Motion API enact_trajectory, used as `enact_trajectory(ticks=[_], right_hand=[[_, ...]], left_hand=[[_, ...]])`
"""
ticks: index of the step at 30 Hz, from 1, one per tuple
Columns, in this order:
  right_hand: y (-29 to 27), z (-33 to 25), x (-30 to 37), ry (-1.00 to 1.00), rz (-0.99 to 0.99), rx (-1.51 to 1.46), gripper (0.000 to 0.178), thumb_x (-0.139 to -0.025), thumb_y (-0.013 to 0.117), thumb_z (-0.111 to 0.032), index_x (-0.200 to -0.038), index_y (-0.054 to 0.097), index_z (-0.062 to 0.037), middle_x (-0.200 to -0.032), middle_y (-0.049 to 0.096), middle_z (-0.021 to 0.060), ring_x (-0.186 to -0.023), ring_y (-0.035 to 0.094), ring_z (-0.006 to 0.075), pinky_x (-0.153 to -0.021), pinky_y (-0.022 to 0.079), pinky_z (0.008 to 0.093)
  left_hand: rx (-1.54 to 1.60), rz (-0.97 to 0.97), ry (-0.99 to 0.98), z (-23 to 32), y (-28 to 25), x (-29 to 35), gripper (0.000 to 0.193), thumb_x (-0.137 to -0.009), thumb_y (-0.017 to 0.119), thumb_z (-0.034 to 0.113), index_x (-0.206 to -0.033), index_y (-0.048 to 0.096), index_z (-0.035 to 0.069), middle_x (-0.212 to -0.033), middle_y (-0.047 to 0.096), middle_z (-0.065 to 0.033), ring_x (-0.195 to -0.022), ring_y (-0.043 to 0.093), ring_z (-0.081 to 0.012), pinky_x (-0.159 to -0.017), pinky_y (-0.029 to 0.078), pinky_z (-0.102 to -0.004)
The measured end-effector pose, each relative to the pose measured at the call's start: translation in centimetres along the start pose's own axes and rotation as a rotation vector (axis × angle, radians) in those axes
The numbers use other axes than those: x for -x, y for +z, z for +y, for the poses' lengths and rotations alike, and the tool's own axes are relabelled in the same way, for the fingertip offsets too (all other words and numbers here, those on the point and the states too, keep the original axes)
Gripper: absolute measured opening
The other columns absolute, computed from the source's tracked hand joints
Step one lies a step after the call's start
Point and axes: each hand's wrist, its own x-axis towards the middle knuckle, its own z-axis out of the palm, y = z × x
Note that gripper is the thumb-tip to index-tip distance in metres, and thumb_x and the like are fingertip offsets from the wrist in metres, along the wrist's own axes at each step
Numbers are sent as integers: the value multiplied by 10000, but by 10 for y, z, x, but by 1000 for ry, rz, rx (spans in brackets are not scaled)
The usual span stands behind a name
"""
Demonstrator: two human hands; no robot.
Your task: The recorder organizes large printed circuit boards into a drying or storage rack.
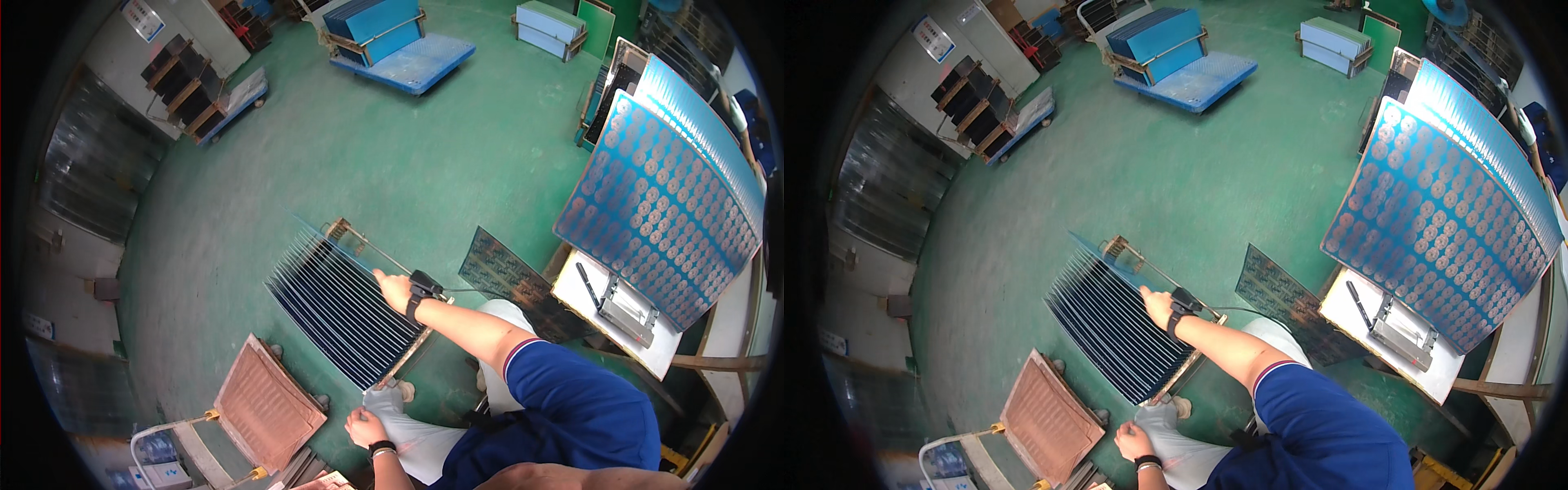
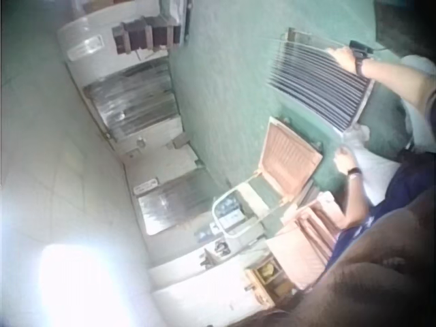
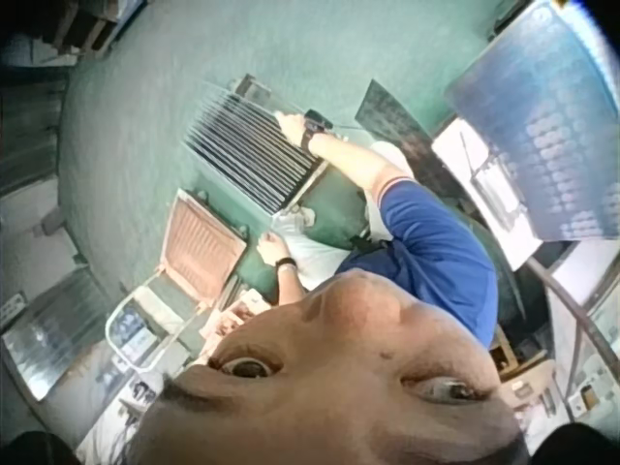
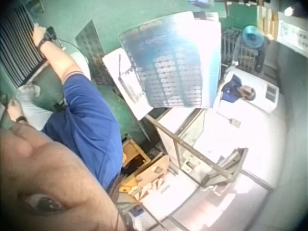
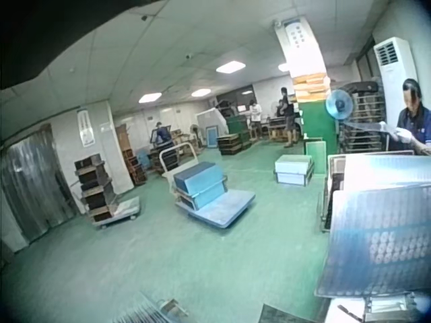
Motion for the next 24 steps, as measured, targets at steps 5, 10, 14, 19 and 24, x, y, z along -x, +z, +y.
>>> enact_trajectory(ticks=[5,10,14,19,24], right_hand=[[49,70,-4,224,-196,-45,442,-895,296,-98,-1337,298,-114,-960,606,259,-899,602,390,-777,469,481],[64,77,-12,144,-236,157,511,-870,339,-51,-1364,230,-115,-939,616,232,-845,617,389,-742,477,478],[75,75,-1,-94,144,200,618,-776,418,38,-1360,275,-104,-1266,443,241,-1143,470,356,-937,398,417],[67,44,31,-322,-32,-213,732,-694,412,148,-1378,239,-47,-1423,259,159,-1280,323,303,-1064,287,367],[79,53,37,-218,-16,-252,711,-709,401,145,-1375,260,-60,-1420,257,176,-1277,323,317,-1057,295,362]], left_hand=[[28,4,20,0,0,-3,112,-728,578,139,-786,672,120,-844,625,-69,-845,556,-279,-721,467,-391],[11,-1,22,-2,1,-6,98,-718,585,120,-773,666,113,-831,629,-68,-844,556,-280,-735,461,-391],[8,-6,50,-2,6,-8,95,-720,583,120,-771,663,112,-839,631,-72,-844,556,-283,-737,460,-392],[8,19,59,-10,8,-7,94,-710,586,115,-767,661,111,-841,631,-79,-835,558,-286,-737,458,-391],[28,23,54,-4,5,-7,92,-702,594,115,-764,662,112,-821,629,-79,-821,559,-286,-728,459,-394]])
